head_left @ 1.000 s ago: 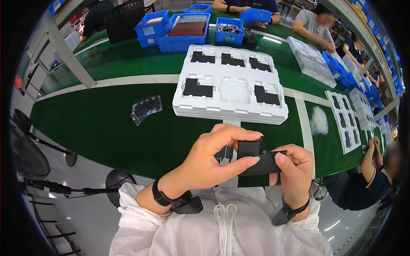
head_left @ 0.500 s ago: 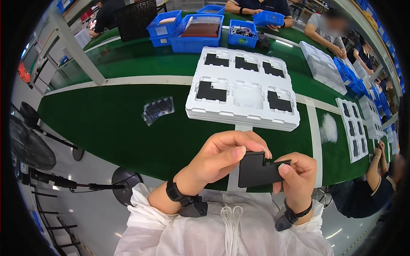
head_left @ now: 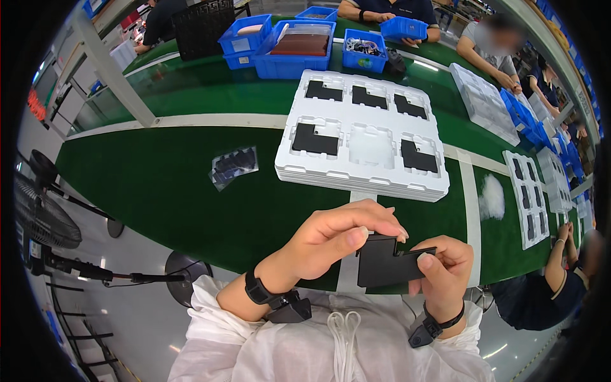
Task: Assemble small plastic components and place them into a white tray.
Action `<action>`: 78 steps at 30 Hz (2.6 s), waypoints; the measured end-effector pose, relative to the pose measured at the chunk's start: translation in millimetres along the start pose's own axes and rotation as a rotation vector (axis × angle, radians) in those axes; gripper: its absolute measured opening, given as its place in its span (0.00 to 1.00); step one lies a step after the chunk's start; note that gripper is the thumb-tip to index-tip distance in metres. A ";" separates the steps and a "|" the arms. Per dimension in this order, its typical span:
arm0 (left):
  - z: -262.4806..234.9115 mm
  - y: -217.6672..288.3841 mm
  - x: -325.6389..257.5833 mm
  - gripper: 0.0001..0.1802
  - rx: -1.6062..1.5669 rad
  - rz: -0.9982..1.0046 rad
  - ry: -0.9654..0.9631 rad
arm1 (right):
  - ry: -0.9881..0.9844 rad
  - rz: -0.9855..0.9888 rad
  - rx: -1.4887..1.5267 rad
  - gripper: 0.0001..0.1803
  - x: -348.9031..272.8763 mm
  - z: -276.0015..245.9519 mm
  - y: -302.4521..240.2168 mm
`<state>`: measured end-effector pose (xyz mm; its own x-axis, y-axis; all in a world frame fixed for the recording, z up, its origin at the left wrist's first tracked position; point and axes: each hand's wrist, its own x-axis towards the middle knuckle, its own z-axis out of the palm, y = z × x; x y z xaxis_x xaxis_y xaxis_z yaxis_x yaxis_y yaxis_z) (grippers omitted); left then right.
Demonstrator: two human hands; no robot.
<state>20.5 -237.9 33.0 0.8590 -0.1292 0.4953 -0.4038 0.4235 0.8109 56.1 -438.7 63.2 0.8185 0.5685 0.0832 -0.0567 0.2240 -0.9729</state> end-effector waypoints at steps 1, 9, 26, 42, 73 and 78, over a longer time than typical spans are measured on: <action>-0.2 -0.6 1.0 0.19 0.047 0.026 0.004 | 0.014 -0.004 0.001 0.06 0.1 0.3 -0.4; 1.9 -6.8 5.9 0.21 0.201 0.099 -0.016 | 0.057 -0.031 0.024 0.06 -1.3 -2.5 1.7; -4.9 14.8 11.1 0.21 0.639 0.120 -0.091 | 0.103 -0.111 -0.017 0.08 1.7 -2.4 7.9; -16.8 29.3 23.8 0.07 0.576 -0.140 -0.071 | 0.108 -0.096 -0.225 0.05 8.3 -4.6 9.6; -11.2 8.8 19.5 0.23 0.744 -0.051 0.026 | -0.648 0.342 0.974 0.60 42.4 -26.4 91.3; -16.1 10.8 22.6 0.15 0.631 -0.159 0.085 | -0.671 0.294 1.068 0.57 45.4 -30.1 94.1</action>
<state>40.6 -221.8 47.9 0.9351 -0.0643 0.3486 -0.3542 -0.2058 0.9122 105.1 -415.6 -31.1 0.2700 0.9180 0.2904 -0.8647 0.3639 -0.3463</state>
